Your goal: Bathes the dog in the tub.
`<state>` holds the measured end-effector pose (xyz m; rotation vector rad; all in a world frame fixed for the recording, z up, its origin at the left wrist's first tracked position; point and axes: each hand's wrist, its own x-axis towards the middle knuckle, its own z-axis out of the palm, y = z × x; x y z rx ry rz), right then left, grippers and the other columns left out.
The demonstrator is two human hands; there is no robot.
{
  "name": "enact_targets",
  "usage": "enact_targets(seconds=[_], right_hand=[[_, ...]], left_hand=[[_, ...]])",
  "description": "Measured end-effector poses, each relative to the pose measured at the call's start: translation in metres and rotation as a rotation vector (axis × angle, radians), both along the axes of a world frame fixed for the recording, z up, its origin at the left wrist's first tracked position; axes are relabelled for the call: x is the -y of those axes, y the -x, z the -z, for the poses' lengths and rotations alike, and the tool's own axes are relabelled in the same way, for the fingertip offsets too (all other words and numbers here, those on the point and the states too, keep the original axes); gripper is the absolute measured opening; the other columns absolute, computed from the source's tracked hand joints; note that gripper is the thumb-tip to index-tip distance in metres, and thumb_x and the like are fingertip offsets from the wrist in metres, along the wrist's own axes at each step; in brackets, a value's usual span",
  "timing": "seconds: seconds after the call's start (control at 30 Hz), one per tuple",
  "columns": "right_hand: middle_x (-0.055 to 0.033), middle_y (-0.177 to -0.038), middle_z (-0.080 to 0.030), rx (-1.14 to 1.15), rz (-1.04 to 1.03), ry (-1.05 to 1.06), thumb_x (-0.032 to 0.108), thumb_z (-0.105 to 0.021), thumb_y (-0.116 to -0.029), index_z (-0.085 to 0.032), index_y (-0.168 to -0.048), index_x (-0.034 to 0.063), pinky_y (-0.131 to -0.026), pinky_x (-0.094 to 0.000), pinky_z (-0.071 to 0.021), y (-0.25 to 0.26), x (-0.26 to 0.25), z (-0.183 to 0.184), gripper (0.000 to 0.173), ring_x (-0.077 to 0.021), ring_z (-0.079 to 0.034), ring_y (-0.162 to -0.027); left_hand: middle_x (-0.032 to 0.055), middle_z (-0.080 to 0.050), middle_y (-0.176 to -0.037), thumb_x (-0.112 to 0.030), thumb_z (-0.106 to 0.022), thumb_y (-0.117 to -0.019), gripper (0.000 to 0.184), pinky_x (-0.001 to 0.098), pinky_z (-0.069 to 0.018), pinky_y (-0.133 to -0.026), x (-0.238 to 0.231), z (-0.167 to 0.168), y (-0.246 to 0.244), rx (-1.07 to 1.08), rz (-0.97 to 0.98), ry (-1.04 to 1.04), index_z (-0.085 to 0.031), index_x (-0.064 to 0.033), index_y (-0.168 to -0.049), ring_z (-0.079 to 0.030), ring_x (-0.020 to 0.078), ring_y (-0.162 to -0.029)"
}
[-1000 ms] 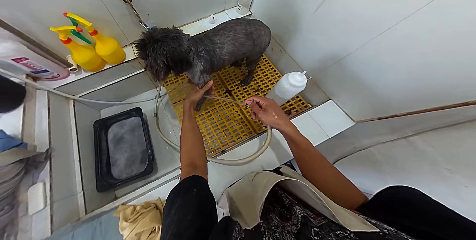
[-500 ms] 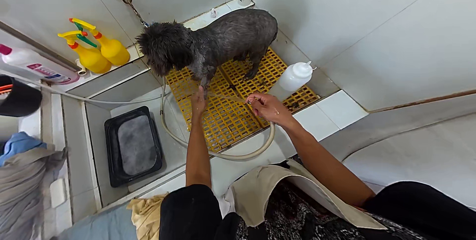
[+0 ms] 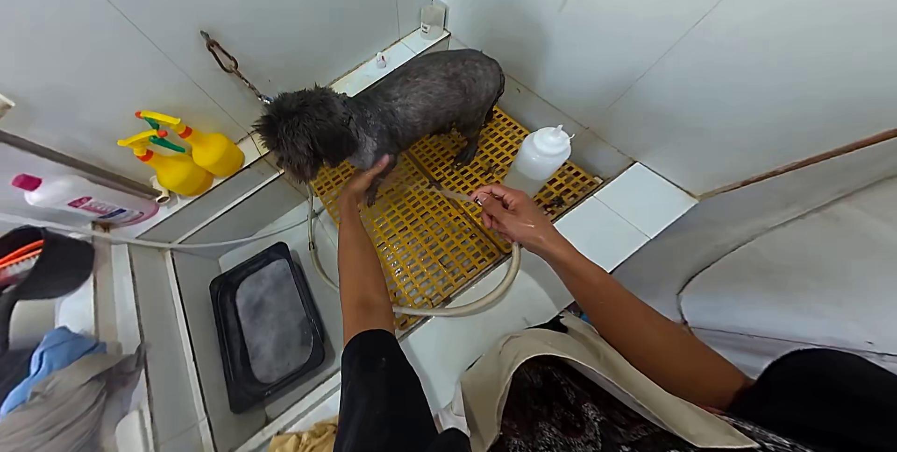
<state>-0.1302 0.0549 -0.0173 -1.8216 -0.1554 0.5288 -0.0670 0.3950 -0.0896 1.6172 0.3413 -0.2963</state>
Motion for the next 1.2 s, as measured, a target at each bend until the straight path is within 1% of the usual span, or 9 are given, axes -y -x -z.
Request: enact_targets(seconds=[0.07,0.17,0.5,0.67,0.83,0.97,1.03,1.1,1.2], right_hand=[[0.0009,-0.066,-0.06,-0.007,0.018,-0.024,0.021,-0.044,-0.1108,-0.066,-0.121,0.0087,-0.038,-0.0195,-0.0395,0.0,0.002,0.001,0.027,-0.0053,-0.047,-0.043],[0.0011,-0.064,-0.058,-0.033,0.045,-0.045,0.02,-0.043,-0.1112,-0.065,-0.121,0.0079,-0.037,-0.0195,-0.0379,0.0,0.002,0.005,0.027,-0.0053,-0.045,-0.041],[-0.0003,-0.066,-0.06,-0.075,0.029,-0.027,0.022,-0.046,-0.1109,-0.065,-0.121,0.0094,-0.038,-0.0189,-0.0382,0.001,-0.023,0.012,0.025,-0.0052,-0.046,-0.042],[-0.0004,-0.066,-0.059,-0.099,0.032,-0.076,0.021,-0.045,-0.1111,-0.064,-0.123,0.0081,-0.038,-0.0192,-0.039,0.001,-0.02,0.015,0.026,-0.0054,-0.046,-0.042],[-0.0001,-0.067,-0.059,-0.119,0.032,-0.108,0.021,-0.044,-0.1113,-0.063,-0.123,0.0079,-0.038,-0.0184,-0.0402,-0.001,-0.015,0.018,0.025,-0.0047,-0.047,-0.042],[0.0002,-0.067,-0.059,-0.132,0.013,-0.102,0.02,-0.043,-0.1117,-0.062,-0.124,0.0081,-0.039,-0.0183,-0.041,-0.004,-0.01,0.02,0.026,-0.0048,-0.047,-0.043],[0.001,-0.067,-0.059,-0.132,0.009,-0.091,0.021,-0.042,-0.1117,-0.062,-0.123,0.0076,-0.039,-0.0187,-0.0418,-0.007,-0.007,0.023,0.027,-0.0049,-0.048,-0.043],[0.0012,-0.067,-0.059,-0.146,0.019,-0.084,0.02,-0.042,-0.1116,-0.062,-0.122,0.0072,-0.04,-0.0192,-0.0418,-0.01,-0.006,0.027,0.026,-0.005,-0.048,-0.043],[-0.0002,-0.069,-0.06,-0.171,0.043,-0.084,0.02,-0.043,-0.1112,-0.056,-0.133,0.0085,-0.041,-0.0207,-0.0441,-0.012,-0.009,0.032,0.028,-0.0066,-0.051,-0.045]], left_hand=[[0.0141,-0.06,-0.142,-0.052,-0.069,-0.0938,0.068,0.0481,-0.0406,-0.116,-0.002,-0.009,-0.007,-0.023,0.053,-0.24,-0.055,-0.0077,-0.144,-0.054,0.025,-0.135],[0.0126,-0.063,-0.136,-0.046,-0.084,-0.0817,0.073,0.046,-0.045,-0.113,-0.006,0.008,-0.003,0.212,-0.047,-0.32,-0.058,-0.0081,-0.139,-0.058,0.0217,-0.13],[0.0171,-0.066,-0.129,-0.063,-0.077,-0.0808,0.082,0.0525,-0.0454,-0.11,-0.017,0.001,0.021,0.24,-0.013,-0.546,-0.06,-0.0055,-0.136,-0.062,0.0274,-0.125],[0.0168,-0.074,-0.099,-0.064,-0.065,-0.0906,0.068,0.0558,-0.0562,-0.089,0.005,0.013,0.038,0.25,-0.133,-0.537,-0.068,-0.0018,-0.118,-0.072,0.0292,-0.092],[0.0084,-0.058,-0.063,-0.056,-0.039,-0.1057,0.064,0.0432,-0.0503,-0.055,0.029,0.033,0.054,0.376,-0.379,-0.441,-0.065,-0.0017,-0.082,-0.055,0.0193,-0.054],[-0.005,-0.065,-0.079,-0.044,-0.047,-0.1026,0.036,0.0253,-0.0536,-0.063,0.008,0.056,0.051,0.372,-0.381,0.173,-0.064,-0.0122,-0.1,-0.06,0.0037,-0.067],[-0.001,-0.07,-0.089,-0.027,-0.034,-0.102,0.03,0.0323,-0.0571,-0.073,-0.008,0.058,0.039,0.363,-0.531,0.424,-0.061,-0.0139,-0.102,-0.066,0.0098,-0.08],[0.0059,-0.064,-0.107,-0.035,-0.019,-0.111,0.044,0.0386,-0.0544,-0.083,-0.032,0.052,0.02,0.276,-0.586,0.481,-0.053,-0.0096,-0.126,-0.063,0.0161,-0.094],[0.0051,-0.065,-0.109,-0.043,-0.018,-0.1114,0.05,0.038,-0.0549,-0.08,-0.048,0.017,-0.012,0.109,-0.522,0.34,-0.053,-0.0122,-0.128,-0.063,0.0154,-0.094]])
